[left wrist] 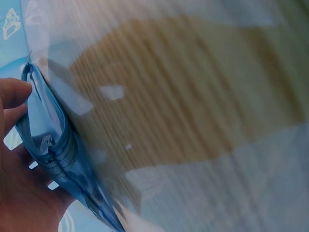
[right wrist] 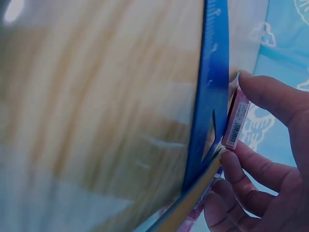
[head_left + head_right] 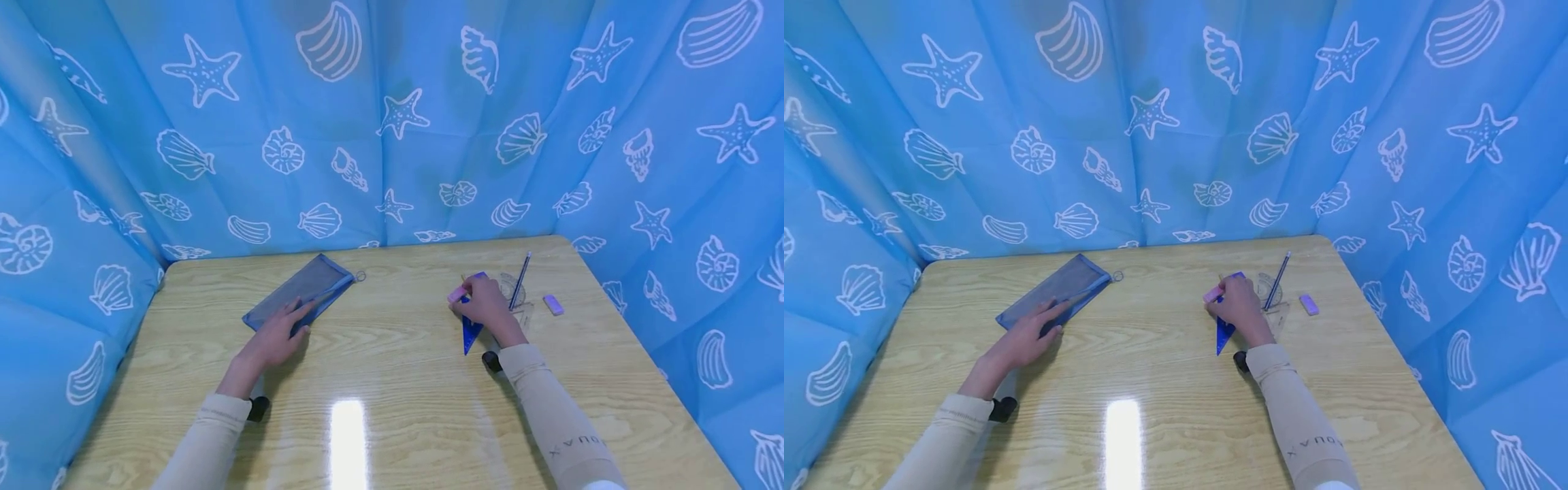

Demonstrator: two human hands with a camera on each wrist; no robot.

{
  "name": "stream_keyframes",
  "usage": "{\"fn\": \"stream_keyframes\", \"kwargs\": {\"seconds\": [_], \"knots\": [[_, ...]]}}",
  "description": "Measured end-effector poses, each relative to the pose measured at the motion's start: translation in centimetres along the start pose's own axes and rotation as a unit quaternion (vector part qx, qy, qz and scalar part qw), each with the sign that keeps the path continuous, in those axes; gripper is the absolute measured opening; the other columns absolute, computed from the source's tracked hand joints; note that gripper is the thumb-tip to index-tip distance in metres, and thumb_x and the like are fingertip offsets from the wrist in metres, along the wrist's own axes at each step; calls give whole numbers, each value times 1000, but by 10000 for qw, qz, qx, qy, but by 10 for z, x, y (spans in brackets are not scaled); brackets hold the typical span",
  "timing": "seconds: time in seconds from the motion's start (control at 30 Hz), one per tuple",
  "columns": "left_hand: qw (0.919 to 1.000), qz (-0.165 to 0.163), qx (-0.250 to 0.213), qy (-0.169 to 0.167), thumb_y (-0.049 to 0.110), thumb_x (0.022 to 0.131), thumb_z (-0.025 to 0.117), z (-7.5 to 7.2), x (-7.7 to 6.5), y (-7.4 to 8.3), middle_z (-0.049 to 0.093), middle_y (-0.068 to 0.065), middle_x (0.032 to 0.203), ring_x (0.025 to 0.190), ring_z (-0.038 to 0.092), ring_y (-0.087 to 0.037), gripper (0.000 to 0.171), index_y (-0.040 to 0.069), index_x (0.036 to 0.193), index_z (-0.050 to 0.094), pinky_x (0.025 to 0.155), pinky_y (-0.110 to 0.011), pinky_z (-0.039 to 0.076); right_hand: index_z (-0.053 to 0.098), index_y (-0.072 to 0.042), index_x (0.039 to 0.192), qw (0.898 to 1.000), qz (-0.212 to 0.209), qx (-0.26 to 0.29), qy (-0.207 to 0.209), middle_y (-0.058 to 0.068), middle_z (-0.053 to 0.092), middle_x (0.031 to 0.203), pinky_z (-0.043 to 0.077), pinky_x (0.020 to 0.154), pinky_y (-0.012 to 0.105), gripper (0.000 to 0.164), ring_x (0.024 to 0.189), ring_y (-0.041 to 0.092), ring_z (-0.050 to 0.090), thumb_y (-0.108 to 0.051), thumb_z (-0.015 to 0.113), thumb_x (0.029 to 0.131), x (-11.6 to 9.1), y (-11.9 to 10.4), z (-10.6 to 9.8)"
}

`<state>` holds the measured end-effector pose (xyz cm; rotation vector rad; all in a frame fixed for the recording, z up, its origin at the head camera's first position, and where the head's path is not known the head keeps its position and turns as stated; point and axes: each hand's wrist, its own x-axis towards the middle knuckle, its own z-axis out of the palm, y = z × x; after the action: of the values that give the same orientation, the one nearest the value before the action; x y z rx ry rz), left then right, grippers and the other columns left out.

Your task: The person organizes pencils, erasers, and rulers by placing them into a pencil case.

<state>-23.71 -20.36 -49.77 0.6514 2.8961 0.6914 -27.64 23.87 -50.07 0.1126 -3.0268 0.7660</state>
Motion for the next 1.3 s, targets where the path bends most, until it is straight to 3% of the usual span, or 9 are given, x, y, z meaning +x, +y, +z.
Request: {"fn": "stream_keyframes", "kwargs": {"seconds": [0.33, 0.6, 0.8, 0.87, 0.93, 1.0, 1.07, 1.1, 1.3], "knots": [[9996, 58, -149, 224, 13, 104, 51, 1, -3, 4, 37, -33, 155, 142, 31, -58, 54, 6, 156, 39, 117, -72, 31, 69, 4, 111, 9997, 3, 189, -135, 18, 66, 103, 55, 77, 44, 49, 92, 31, 57, -35, 81, 84, 4, 6, 0], [9994, 19, -207, 263, 12, 104, 51, 1, -2, 5, 40, -32, 154, 141, 38, -54, 54, 3, 156, 39, 117, -68, 34, 63, 5, 125, 9934, 114, 1113, -258, 24, 61, 123, 58, 83, 47, 55, 107, 37, 59, -29, 80, 85, -2, 11, -9], [9984, -120, -352, 426, 11, 103, 51, -1, -3, 5, 46, -29, 151, 135, 48, -49, 54, 1, 155, 39, 113, -64, 43, 62, 3, 127, 9872, 118, 1561, -309, 22, 61, 123, 56, 87, 45, 52, 109, 36, 55, -26, 79, 87, -2, 13, -11], [9982, -185, -363, 433, 12, 103, 51, -2, -3, 7, 46, -29, 151, 127, 56, -48, 54, 2, 155, 39, 109, -63, 48, 61, 3, 128, 9850, 124, 1680, -367, 23, 60, 125, 56, 93, 49, 52, 115, 38, 55, -25, 78, 88, -3, 13, -12], [9982, -227, -339, 435, 12, 103, 51, -3, -3, 8, 50, -29, 148, 105, 65, -42, 54, 3, 156, 39, 99, -57, 53, 60, 3, 130, 9829, 150, 1787, -418, 23, 60, 128, 56, 96, 52, 53, 118, 40, 55, -25, 77, 89, -5, 13, -14], [9980, -311, -366, 401, 12, 104, 51, -4, -2, 9, 62, -28, 129, 75, 63, -30, 55, 4, 157, 37, 86, -50, 55, 59, 3, 131, 9818, 139, 1838, -445, 24, 60, 129, 56, 97, 53, 53, 121, 41, 54, -25, 77, 90, -6, 13, -15], [9977, -406, -410, 369, 13, 104, 50, -5, -1, 10, 65, -21, 100, 54, 46, -18, 56, 6, 158, 36, 70, -41, 50, 59, 3, 132, 9816, 108, 1848, -463, 24, 59, 130, 56, 98, 54, 53, 122, 42, 54, -25, 77, 90, -7, 13, -16], [9975, -437, -415, 366, 13, 104, 50, -6, -1, 10, 61, -15, 85, 50, 42, -15, 56, 6, 158, 35, 65, -38, 49, 59, 2, 131, 9816, 93, 1849, -463, 24, 59, 130, 56, 99, 54, 53, 122, 42, 54, -26, 77, 90, -8, 14, -17], [9949, -534, -676, 522, 12, 104, 49, -8, 3, 12, 52, -6, 62, 47, 45, -16, 57, 6, 159, 34, 52, -32, 45, 59, 1, 132, 9806, -7, 1906, -461, 23, 59, 129, 55, 99, 54, 53, 120, 41, 55, -25, 77, 90, -13, 14, -17]]}}
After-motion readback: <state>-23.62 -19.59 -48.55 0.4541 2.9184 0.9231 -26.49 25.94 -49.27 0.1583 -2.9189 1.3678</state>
